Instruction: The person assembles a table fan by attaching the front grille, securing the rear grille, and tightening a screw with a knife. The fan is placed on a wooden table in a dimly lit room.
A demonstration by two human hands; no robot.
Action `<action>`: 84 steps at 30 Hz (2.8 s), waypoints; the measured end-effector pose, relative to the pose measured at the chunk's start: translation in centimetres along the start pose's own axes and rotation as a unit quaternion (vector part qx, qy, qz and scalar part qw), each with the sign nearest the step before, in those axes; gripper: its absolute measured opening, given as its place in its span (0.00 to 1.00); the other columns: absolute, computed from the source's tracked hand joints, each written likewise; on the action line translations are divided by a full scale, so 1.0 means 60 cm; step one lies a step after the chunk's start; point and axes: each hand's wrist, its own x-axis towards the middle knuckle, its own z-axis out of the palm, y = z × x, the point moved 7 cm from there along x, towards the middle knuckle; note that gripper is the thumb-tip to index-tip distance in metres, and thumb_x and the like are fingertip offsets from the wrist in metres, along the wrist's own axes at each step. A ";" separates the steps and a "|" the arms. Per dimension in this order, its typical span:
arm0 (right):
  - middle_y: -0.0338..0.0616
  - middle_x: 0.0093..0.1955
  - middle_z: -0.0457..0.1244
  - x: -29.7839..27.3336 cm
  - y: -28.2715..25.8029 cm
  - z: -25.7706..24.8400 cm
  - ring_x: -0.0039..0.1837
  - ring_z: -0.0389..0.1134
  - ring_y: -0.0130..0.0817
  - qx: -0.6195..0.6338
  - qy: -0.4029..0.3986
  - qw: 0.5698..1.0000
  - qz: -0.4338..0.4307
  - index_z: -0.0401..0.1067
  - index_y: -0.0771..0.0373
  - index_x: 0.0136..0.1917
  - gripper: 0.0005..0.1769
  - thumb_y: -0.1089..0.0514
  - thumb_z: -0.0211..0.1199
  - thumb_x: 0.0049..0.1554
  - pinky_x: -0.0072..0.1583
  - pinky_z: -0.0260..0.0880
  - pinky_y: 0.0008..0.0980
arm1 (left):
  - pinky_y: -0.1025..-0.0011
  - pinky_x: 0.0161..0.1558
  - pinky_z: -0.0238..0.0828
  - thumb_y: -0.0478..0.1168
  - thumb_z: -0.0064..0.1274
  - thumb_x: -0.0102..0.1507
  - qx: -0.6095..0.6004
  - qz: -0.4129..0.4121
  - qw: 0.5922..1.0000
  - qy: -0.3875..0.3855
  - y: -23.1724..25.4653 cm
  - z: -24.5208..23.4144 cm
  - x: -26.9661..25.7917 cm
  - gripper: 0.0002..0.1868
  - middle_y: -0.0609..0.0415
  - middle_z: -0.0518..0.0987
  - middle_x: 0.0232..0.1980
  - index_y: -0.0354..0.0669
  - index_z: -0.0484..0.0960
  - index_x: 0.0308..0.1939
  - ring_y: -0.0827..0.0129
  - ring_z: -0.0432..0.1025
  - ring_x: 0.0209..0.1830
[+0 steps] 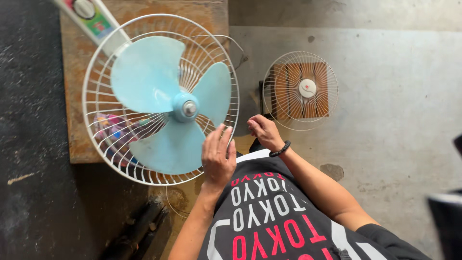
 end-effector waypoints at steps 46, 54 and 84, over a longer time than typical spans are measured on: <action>0.38 0.27 0.47 0.065 0.480 -0.742 0.30 0.47 0.34 0.547 0.280 0.763 0.198 0.53 0.52 0.33 0.35 0.29 0.42 0.73 0.36 0.47 0.33 | 0.54 0.69 0.61 0.58 0.45 0.68 -0.032 -0.471 0.845 -0.250 -0.009 0.575 -0.088 0.40 0.43 0.68 0.74 0.53 0.49 0.80 0.48 0.64 0.72; 0.32 0.24 0.43 0.135 0.249 -0.767 0.28 0.42 0.28 0.497 0.027 0.858 0.128 0.50 0.51 0.27 0.41 0.28 0.33 0.75 0.36 0.44 0.28 | 0.56 0.67 0.63 0.72 0.38 0.65 -0.323 -0.383 0.864 0.058 0.033 0.453 -0.065 0.50 0.36 0.56 0.79 0.45 0.46 0.81 0.46 0.61 0.74; 0.44 0.52 0.69 -0.186 0.120 0.185 0.53 0.71 0.35 -0.061 -0.550 0.827 0.100 0.69 0.66 0.62 0.32 0.35 0.46 0.65 0.55 0.73 0.34 | 0.72 0.19 0.45 0.54 0.39 0.71 -0.539 -0.151 0.194 0.805 0.072 0.295 -1.058 0.25 0.64 0.54 0.17 0.55 0.59 0.19 0.74 0.49 0.15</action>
